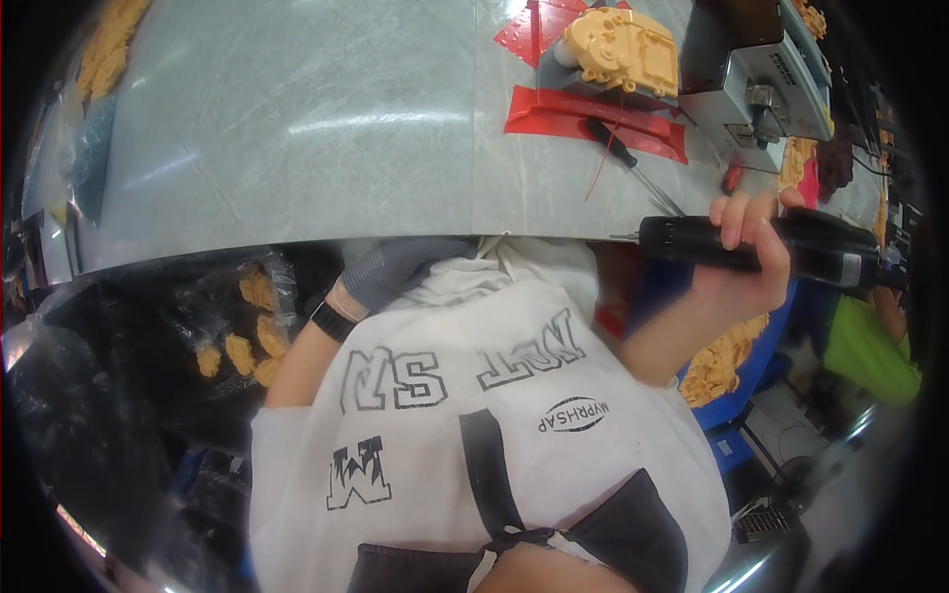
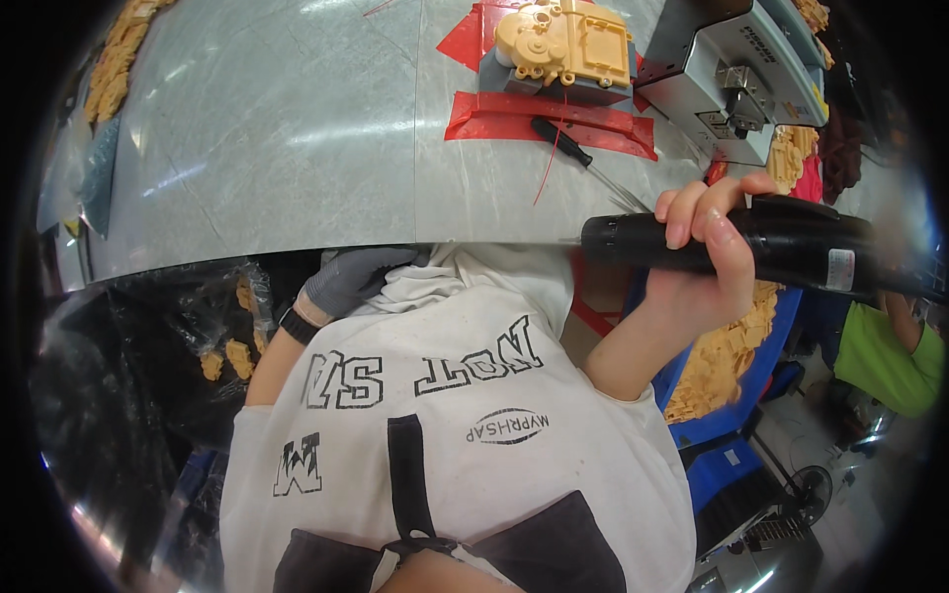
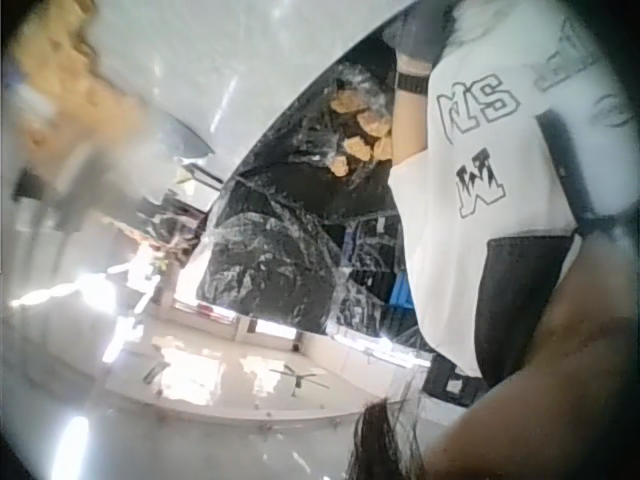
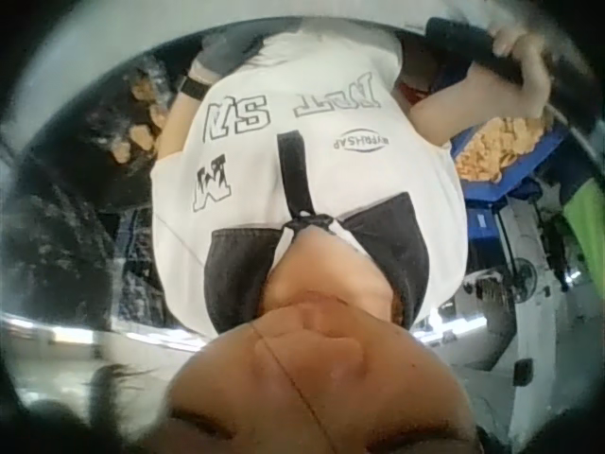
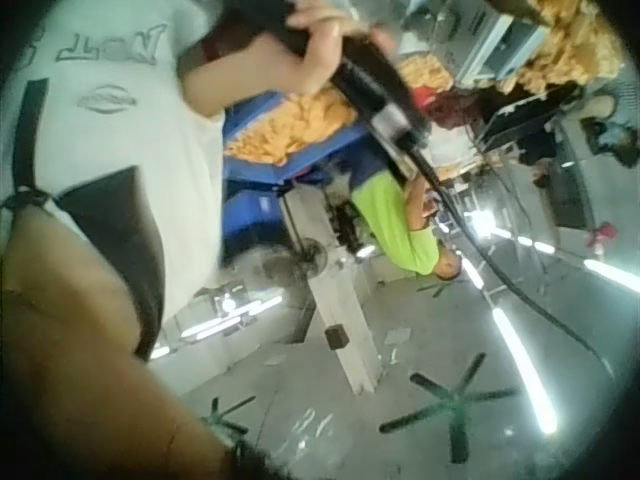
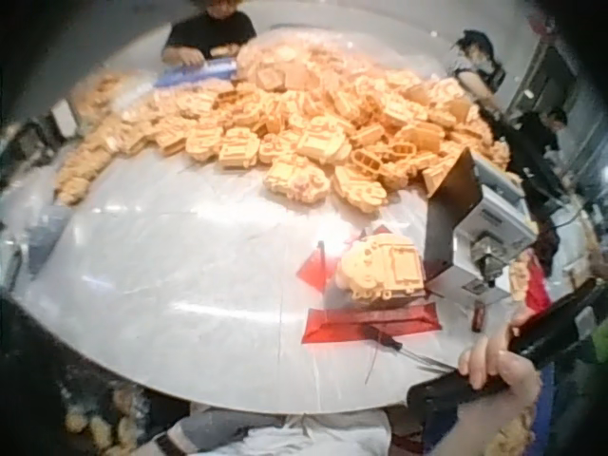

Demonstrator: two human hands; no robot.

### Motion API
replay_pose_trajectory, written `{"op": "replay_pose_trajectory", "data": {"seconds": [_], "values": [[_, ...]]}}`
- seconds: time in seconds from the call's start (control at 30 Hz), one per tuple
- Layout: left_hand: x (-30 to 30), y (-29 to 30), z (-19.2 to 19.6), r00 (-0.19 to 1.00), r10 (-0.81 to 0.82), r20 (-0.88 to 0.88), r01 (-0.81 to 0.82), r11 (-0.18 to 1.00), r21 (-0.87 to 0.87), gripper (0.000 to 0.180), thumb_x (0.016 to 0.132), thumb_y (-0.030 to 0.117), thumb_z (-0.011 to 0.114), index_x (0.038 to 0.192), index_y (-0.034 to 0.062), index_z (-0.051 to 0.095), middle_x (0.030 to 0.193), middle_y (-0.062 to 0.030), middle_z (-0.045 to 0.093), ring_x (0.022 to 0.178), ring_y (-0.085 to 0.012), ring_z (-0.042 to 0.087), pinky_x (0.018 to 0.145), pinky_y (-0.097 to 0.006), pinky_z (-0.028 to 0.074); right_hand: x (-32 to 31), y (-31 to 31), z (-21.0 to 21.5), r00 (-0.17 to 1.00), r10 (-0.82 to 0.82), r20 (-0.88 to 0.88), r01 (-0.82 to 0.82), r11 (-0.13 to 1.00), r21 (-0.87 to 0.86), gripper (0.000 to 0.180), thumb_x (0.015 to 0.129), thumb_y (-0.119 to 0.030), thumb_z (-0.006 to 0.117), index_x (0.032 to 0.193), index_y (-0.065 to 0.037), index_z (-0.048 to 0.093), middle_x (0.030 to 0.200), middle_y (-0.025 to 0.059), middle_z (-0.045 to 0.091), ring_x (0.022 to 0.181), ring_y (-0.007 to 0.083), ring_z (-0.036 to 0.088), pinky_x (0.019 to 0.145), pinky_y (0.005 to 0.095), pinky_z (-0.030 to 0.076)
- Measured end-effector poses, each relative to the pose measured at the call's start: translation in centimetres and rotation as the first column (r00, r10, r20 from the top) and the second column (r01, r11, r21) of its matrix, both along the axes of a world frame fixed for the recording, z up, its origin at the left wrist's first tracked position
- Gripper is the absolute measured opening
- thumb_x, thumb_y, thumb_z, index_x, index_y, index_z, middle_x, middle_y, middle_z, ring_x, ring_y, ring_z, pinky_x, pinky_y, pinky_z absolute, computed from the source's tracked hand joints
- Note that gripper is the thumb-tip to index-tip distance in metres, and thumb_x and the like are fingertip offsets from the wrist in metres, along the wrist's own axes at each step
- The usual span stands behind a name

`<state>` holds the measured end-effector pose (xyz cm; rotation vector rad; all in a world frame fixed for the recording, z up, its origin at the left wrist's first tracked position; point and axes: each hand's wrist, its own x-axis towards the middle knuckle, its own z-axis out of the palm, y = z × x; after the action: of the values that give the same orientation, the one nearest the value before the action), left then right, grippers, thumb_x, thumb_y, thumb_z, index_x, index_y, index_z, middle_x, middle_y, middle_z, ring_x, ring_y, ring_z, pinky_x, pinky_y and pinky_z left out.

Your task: The person picks up plastic casings from a pile, places them onto a jig, and drives screws into them using an electric screwdriver.

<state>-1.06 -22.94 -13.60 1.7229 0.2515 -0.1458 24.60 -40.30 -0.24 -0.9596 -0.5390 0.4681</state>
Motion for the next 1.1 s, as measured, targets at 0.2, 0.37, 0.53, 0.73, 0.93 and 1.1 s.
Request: {"op": "replay_pose_trajectory", "data": {"seconds": [0.2,0.37,0.53,0.73,0.93,1.1], "values": [[-1.1,-0.9,-1.5,0.995,0.078,0.054,-0.088,0.971,0.223,0.036,0.077,-0.007,0.052,0.111,0.0031,0.057,0.105,-0.0128,0.061,0.095,-0.0193,0.059,0.08,-0.027,0.047,-0.5,-1.1,0.1,1.0,0.0,-0.007,0.001,1.0,0.018,0.04,0.07,-0.005,0.05,0.11,-0.005,0.046,0.067,0.0043,0.043,0.056,0.0154,0.043,0.064,0.0326,0.037],[1.7,-3.0,-4.0,0.969,0.178,-0.17,-0.245,0.759,-0.604,0.026,0.083,0.012,0.052,0.107,0.0041,0.06,0.099,-0.0114,0.062,0.091,-0.0154,0.058,0.078,-0.027,0.046,-1.2,-1.3,0.3,1.0,0.003,-0.008,-0.003,1.0,0.021,0.039,0.07,-0.005,0.049,0.11,-0.005,0.046,0.067,0.0043,0.042,0.055,0.0153,0.043,0.064,0.0328,0.037],[6.8,-3.6,-1.2,0.941,0.134,-0.31,-0.083,0.981,0.173,0.025,0.082,0.022,0.053,0.094,0.0018,0.062,0.088,-0.0124,0.064,0.082,-0.0208,0.06,0.074,-0.031,0.046,-1.2,-1.9,0.3,1.0,-0.018,0.016,0.017,1.0,0.025,0.04,0.07,-0.005,0.05,0.11,-0.004,0.046,0.066,0.0043,0.042,0.055,0.0154,0.043,0.063,0.0328,0.037],[5.4,-4.6,-7.6,0.982,0.165,0.087,-0.186,0.802,0.568,0.026,0.081,0.023,0.051,0.086,0.001,0.062,0.081,-0.0156,0.063,0.075,-0.0268,0.06,0.067,-0.035,0.046,-1.4,-1.9,0.2,0.999,-0.022,0.031,0.021,0.999,0.028,0.04,0.07,-0.005,0.051,0.11,-0.004,0.046,0.066,0.0044,0.042,0.054,0.0155,0.043,0.063,0.0327,0.038],[3.1,-4.0,-2.5,0.974,0.196,-0.111,-0.076,0.75,0.657,0.025,0.08,0.024,0.051,0.085,0.0022,0.063,0.081,-0.0176,0.062,0.074,-0.0309,0.06,0.068,-0.036,0.046,-1.2,-2.8,0.3,0.998,-0.056,0.02,0.056,0.998,0.026,0.04,0.07,-0.005,0.051,0.11,-0.004,0.047,0.065,0.0041,0.042,0.055,0.0155,0.044,0.063,0.0326,0.037],[-0.1,-3.5,-0.8,0.872,0.489,0.024,-0.481,0.846,0.231,0.014,0.073,0.009,0.063,0.081,-0.0017,0.06,0.066,-0.008,0.059,0.058,-0.014,0.054,0.056,-0.026,0.043,-1.0,-2.7,0.1,0.999,-0.05,0.005,0.05,0.998,0.024,0.04,0.07,-0.005,0.051,0.11,-0.005,0.047,0.066,0.0039,0.042,0.056,0.0155,0.044,0.064,0.0327,0.037]]}}
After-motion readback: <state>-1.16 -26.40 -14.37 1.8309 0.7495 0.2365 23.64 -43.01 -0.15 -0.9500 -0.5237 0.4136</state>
